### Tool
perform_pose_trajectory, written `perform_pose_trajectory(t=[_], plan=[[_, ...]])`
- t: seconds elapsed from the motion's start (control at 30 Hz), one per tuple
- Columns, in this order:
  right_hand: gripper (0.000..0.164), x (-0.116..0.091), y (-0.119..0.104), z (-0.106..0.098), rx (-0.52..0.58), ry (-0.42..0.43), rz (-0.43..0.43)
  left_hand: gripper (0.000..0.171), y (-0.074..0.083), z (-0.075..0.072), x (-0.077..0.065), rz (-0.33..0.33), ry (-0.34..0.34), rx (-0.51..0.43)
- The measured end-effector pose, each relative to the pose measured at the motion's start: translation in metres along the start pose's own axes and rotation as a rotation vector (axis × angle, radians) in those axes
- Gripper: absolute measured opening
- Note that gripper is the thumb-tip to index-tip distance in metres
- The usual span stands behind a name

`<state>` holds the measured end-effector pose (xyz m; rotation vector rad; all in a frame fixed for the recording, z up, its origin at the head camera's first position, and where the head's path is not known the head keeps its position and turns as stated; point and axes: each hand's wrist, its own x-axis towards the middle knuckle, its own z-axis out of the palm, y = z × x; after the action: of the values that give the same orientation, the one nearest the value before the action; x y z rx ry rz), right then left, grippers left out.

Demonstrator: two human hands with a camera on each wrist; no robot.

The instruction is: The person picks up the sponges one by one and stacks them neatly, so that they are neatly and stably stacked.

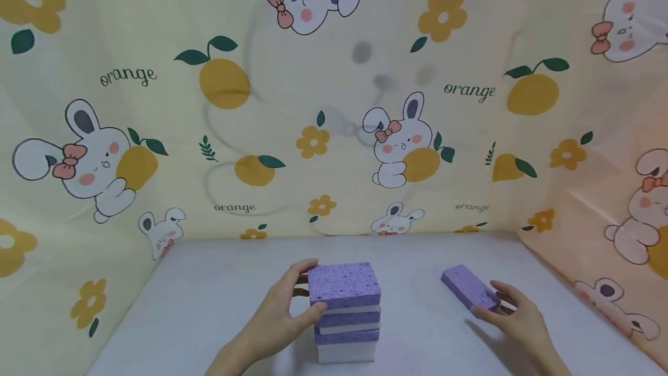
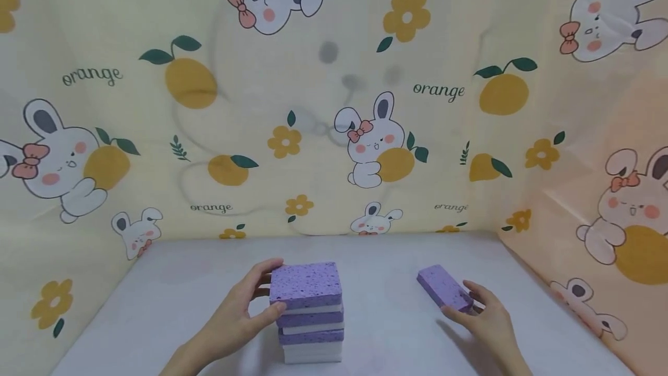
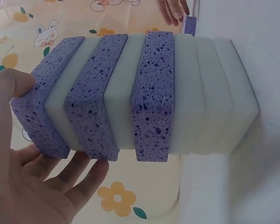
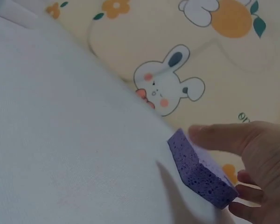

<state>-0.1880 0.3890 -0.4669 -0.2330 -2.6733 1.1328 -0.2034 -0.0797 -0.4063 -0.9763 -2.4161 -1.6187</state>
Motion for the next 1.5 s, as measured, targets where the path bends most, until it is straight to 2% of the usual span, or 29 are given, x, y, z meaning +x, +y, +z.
perform_pose_trajectory(t=[0.4,0.8,1.17,1.5], plan=[[0.103,0.007,0.004,0.001,0.027,-0.042,0.092,0.065,0.001,0.001,0.001,0.005,0.001,0.018],[0.101,0.010,0.006,0.006,-0.007,-0.018,0.130,0.067,0.003,0.002,0.000,-0.013,-0.008,0.011],[0.089,0.005,0.006,0.008,0.077,0.056,0.008,0.067,0.003,0.002,-0.001,-0.018,-0.003,0.017],[0.081,0.000,0.000,0.010,0.212,0.052,-0.041,0.067,0.002,0.003,-0.001,-0.004,-0.002,0.011]])
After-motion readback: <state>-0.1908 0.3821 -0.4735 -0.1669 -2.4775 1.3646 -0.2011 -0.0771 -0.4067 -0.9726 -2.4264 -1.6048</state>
